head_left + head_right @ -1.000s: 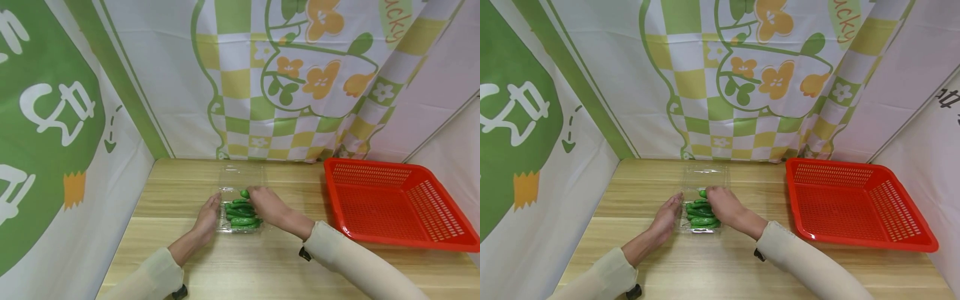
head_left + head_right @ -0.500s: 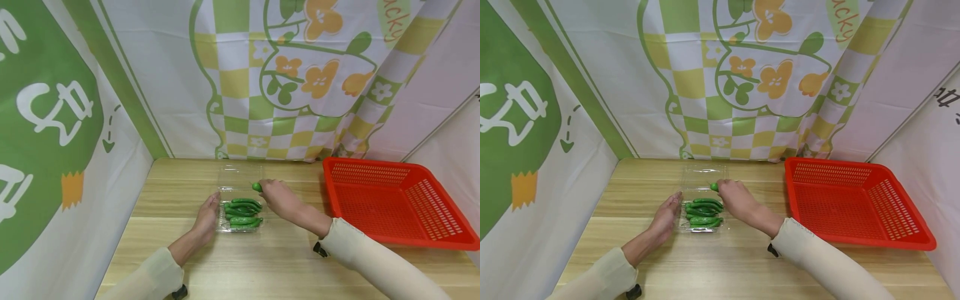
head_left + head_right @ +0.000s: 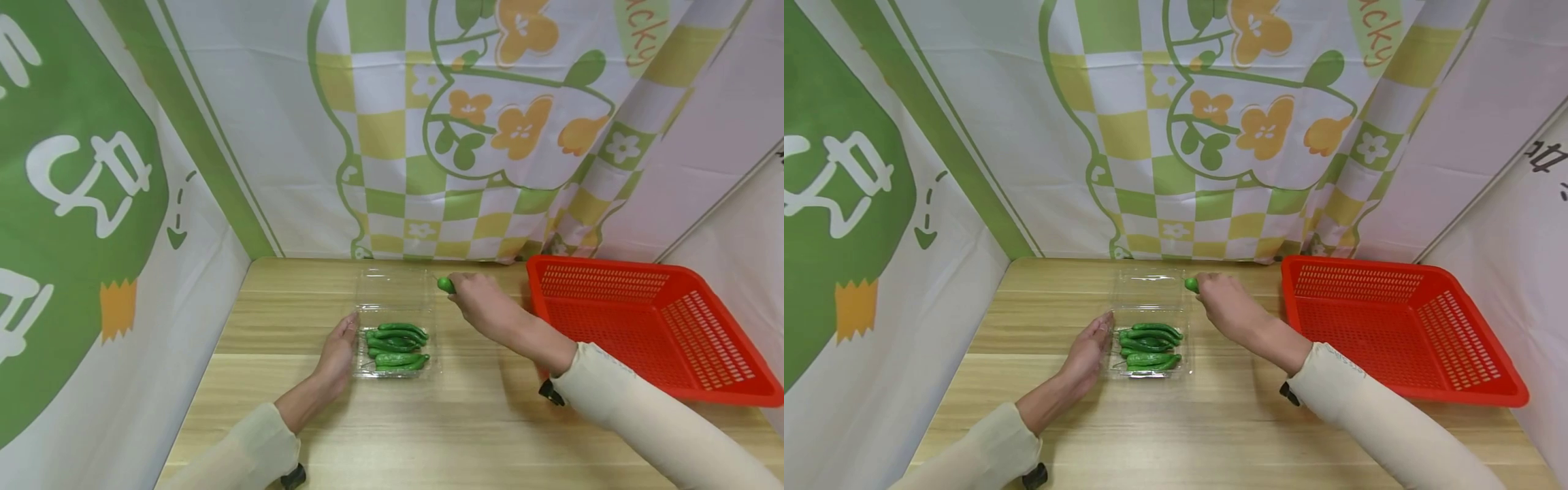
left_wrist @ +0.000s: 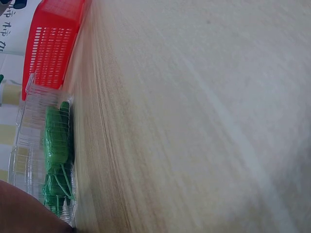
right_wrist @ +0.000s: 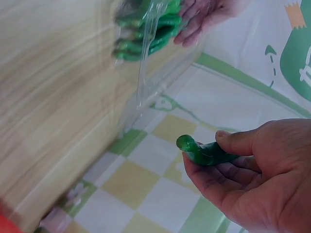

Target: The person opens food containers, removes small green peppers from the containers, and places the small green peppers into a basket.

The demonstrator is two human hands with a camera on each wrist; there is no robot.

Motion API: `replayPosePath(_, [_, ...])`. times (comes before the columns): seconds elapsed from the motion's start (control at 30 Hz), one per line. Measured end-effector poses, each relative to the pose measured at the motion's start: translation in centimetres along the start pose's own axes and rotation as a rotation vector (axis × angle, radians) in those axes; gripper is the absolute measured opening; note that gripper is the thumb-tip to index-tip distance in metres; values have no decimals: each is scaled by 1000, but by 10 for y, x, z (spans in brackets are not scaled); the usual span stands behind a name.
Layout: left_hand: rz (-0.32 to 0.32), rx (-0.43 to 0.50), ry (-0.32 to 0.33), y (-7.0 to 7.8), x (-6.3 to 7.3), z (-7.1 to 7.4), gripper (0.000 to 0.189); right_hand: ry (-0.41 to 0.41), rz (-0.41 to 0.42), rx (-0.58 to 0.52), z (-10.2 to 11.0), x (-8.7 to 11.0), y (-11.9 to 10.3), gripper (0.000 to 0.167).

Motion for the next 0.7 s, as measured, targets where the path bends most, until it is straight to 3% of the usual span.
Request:
replayPosePath(0.17, [-2,11,0,0,0,-1,55,-24,-57,-10,10,2,17,29])
replayPosePath(0.5, [-3,0,12,-1,-1,0,54,20,-73,63,28,8,51,35])
replayPosePath(0.7, [-14,-11,24,-1,-1,0,54,2,-128,89,46,12,74,32])
Point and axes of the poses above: each hand's wrist, its own x-axis away from the middle knuckle, its own z-axis out of the back of the hand, y = z × x, the point moved 5 cm from there along -x, towards the middle knuckle, and after that the axes turned 2 degrees about x, right-handed, at the moved point
